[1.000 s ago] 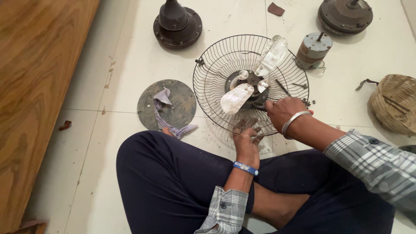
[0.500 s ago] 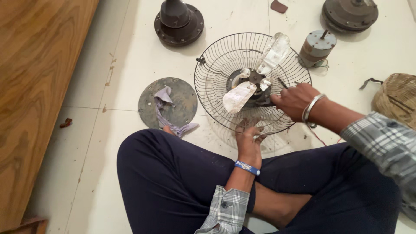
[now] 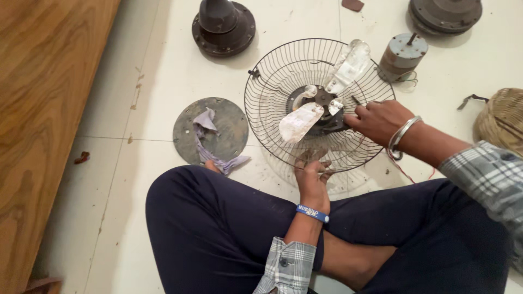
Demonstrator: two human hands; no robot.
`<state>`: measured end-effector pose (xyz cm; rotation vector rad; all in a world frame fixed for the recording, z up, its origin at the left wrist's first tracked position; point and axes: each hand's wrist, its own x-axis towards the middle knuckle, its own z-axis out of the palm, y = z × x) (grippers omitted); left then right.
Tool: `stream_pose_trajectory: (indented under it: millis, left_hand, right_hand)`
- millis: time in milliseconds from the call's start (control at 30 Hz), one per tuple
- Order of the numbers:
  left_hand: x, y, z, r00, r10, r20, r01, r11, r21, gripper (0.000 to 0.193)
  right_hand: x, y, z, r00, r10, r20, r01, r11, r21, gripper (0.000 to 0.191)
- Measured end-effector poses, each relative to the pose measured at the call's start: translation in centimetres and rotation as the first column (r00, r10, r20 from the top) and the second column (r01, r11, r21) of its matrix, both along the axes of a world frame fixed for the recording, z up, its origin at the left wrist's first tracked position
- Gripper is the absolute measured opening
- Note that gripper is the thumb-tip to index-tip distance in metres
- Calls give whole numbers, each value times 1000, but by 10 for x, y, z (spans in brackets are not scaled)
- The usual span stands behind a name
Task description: The person sits on the floor assembling a table fan, attaching plastic blades to the motor hub and tightening fasteners. They use pliers to work on the fan guard and hub, handling small screws and fan parts one at a time.
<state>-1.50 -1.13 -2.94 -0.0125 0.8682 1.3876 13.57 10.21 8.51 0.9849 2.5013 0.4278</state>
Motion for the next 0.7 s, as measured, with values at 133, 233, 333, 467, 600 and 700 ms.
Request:
stream_pose_trajectory:
  millis: [133,233,333,467,600,700]
  left_hand:
    - [0,-1,0,1000,-3,2,3,1000,12,57]
    - [0,-2,-1,1000,-5,-7,5,1000,28,58]
    - [1,-1,-1,1000,-9,-12,9,999,32,58]
    - [1,0,-2,1000,-8,-6,8,1000,8,59]
    - [2,1,-2,1000,-1,3,1,1000,9,61]
    - [2,0,-1,1000,-1,-5,1,1000,24,60]
  right_hand:
    - [-3,-14,-9,993,-78,-91,86,993,84,27]
    - [-8,-21,-16,981,-156,-111,168,980,110,26]
    - [-10,-30,-20,963,-245,-111,258,958,123,30]
    - [-13,-35,-23,947,-312,-78,319,943,93,34]
    - [-17,-37,-24,949,-306,76,306,952,21,31]
    - [-23,-38,-16,905,-418,83,424,902,-86,34]
